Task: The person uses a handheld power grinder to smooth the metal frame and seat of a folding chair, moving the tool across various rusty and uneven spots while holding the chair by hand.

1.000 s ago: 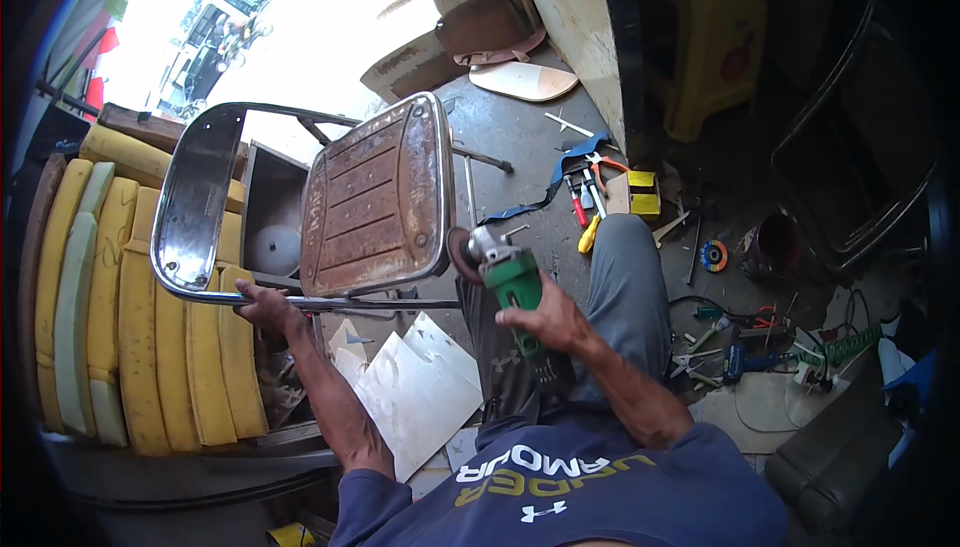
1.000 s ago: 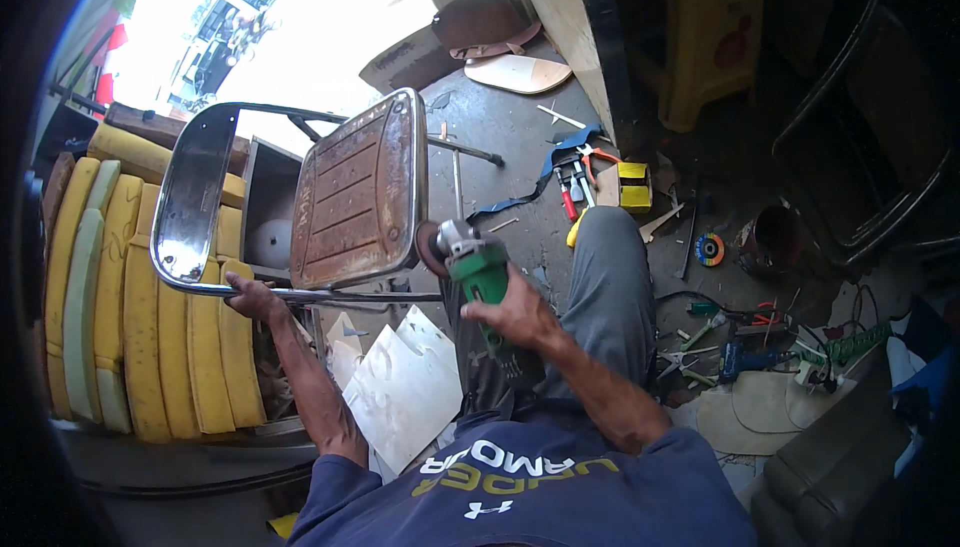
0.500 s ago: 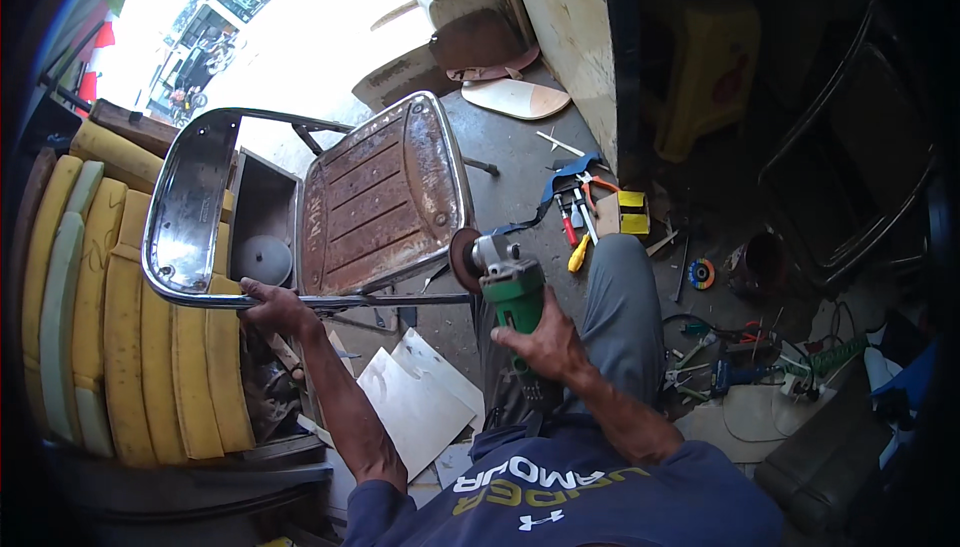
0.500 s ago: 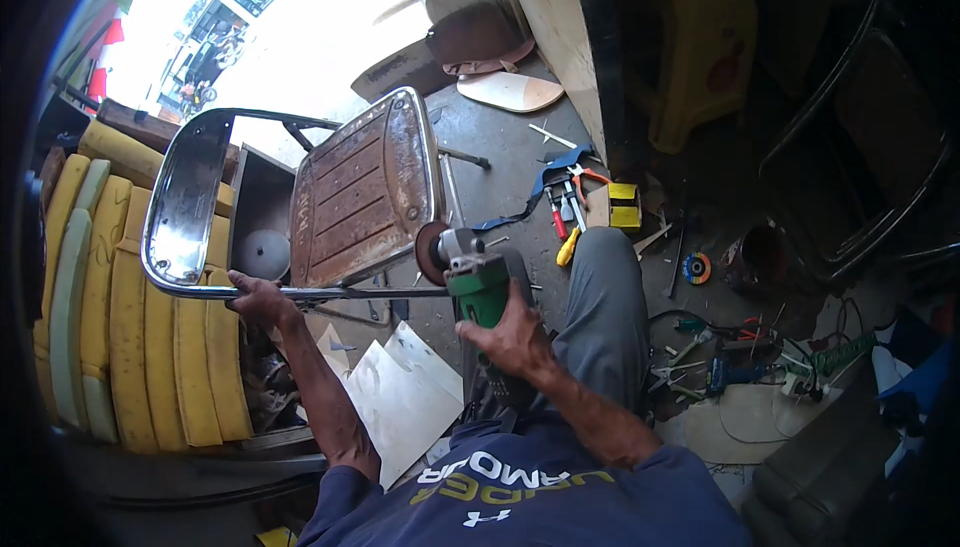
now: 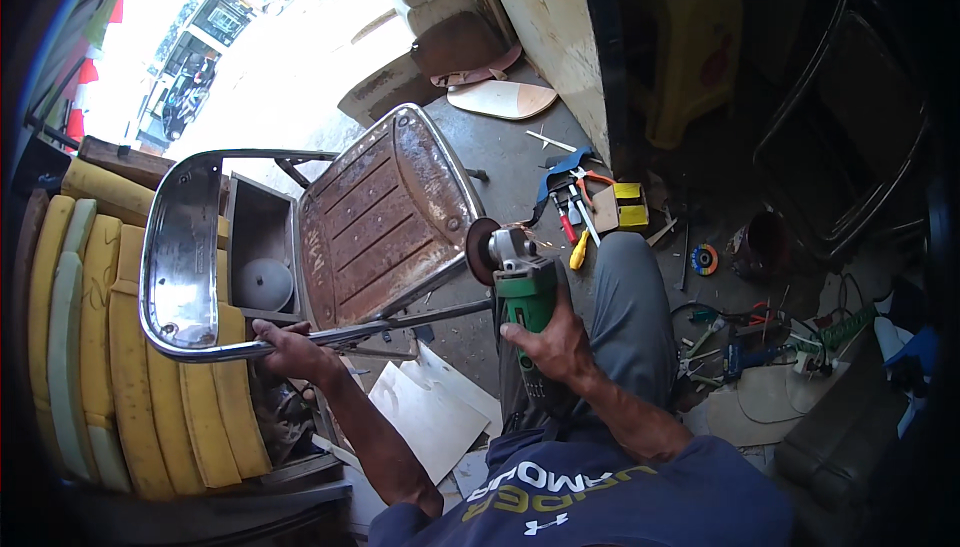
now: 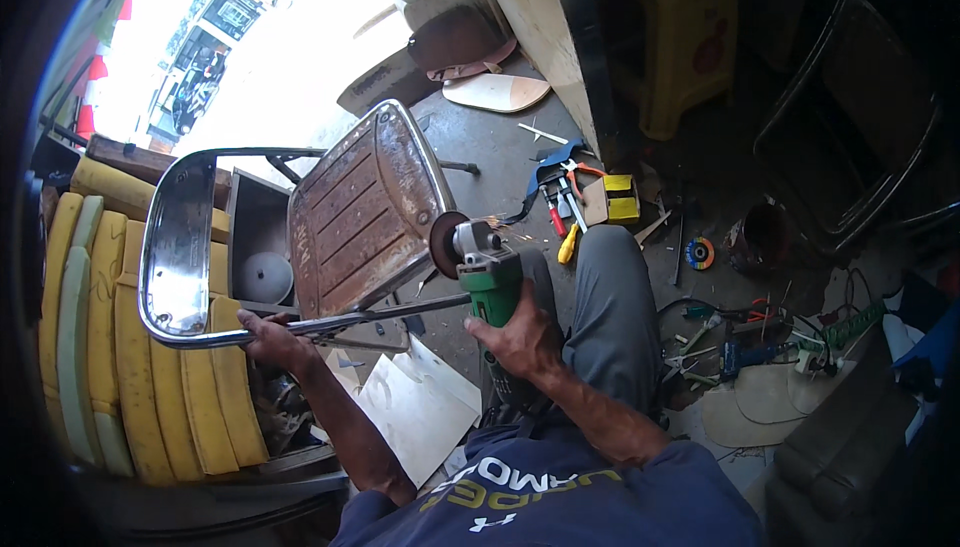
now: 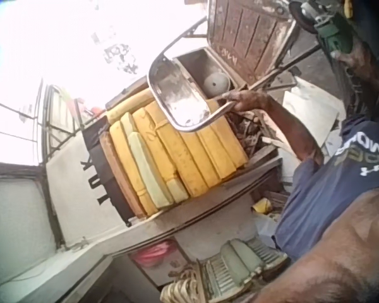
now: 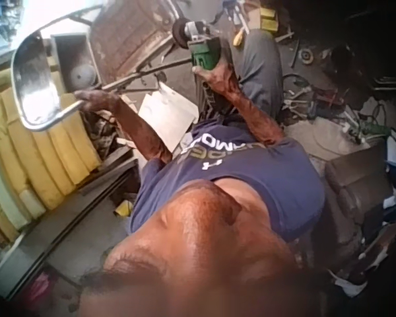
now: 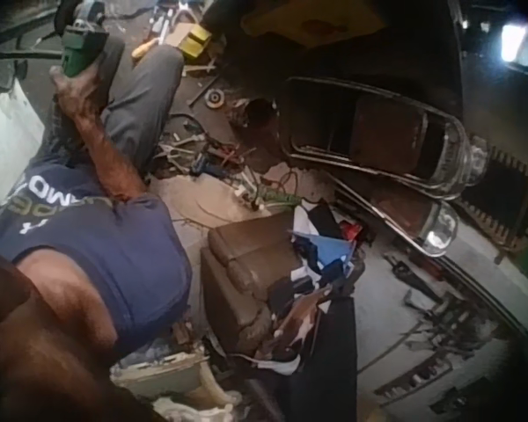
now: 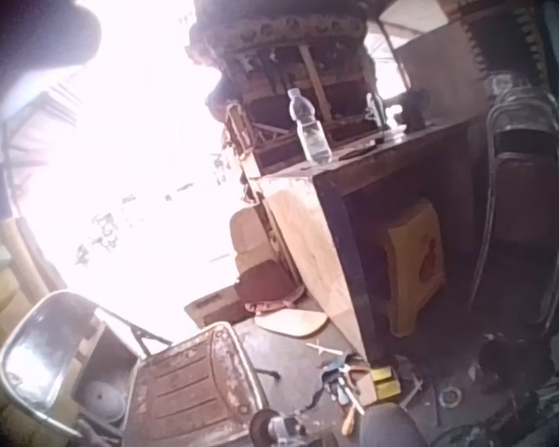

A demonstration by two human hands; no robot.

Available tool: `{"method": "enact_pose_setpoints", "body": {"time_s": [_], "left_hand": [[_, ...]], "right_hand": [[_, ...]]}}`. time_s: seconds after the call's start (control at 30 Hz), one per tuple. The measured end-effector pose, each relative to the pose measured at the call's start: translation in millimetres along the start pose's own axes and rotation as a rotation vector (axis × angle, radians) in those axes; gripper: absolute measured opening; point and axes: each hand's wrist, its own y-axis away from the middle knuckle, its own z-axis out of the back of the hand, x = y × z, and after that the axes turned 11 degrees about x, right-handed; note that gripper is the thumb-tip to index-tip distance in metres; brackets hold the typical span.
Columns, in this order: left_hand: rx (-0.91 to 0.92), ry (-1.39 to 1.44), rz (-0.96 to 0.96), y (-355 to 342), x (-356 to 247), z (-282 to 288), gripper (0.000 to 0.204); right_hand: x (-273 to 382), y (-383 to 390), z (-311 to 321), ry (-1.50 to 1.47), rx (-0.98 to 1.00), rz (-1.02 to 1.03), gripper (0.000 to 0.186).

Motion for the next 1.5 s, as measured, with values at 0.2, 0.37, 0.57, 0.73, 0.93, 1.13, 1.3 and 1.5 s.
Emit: {"method": "enact_pose_setpoints", "body": {"time_s": [0.2, 0.37, 0.57, 0.73, 0.93, 1.13, 1.3, 1.5], "left_hand": [[0.012, -0.028, 0.073, 1.5, -4.7, 4.6, 0.037], [-0.008, -0.098, 0.070, -7.3, 2.2, 10.0, 0.034], [0.064, 0.022, 0.002, -9.3, 11.4, 10.8, 0.030], [-0.001, -0.062, 0.034, -6.9, 2.6, 10.0, 0.032], [0.063, 0.035, 0.032, -7.5, 5.9, 6.9, 0.038], [0.059, 0.080, 0.021, -5.7, -1.0, 6.4, 0.030], [0.115, 0.101, 0.012, -4.6, 0.0, 8.3, 0.022], [0.282, 0.131, -0.122, -8.2, 14.5, 22.3, 0.022]], "right_hand": [[1.3, 20.4, -9.0, 0.015, -0.045, 0.076, 0.077], [-5.2, 21.4, -14.1, 0.006, -0.045, 0.140, 0.084], [3.3, 22.6, -17.3, -0.120, -0.011, -0.004, 0.079], [-11.5, 34.5, -22.7, -0.065, -0.005, 0.017, 0.080], [-15.2, 18.7, -17.0, -0.054, -0.068, 0.086, 0.079], [-7.7, 11.5, -13.5, -0.045, -0.054, 0.081, 0.079], [-4.3, 18.8, -18.4, 0.296, -0.127, 0.128, 0.089], [-1.7, 12.9, -10.1, 0.544, -0.241, 0.262, 0.090]]}}
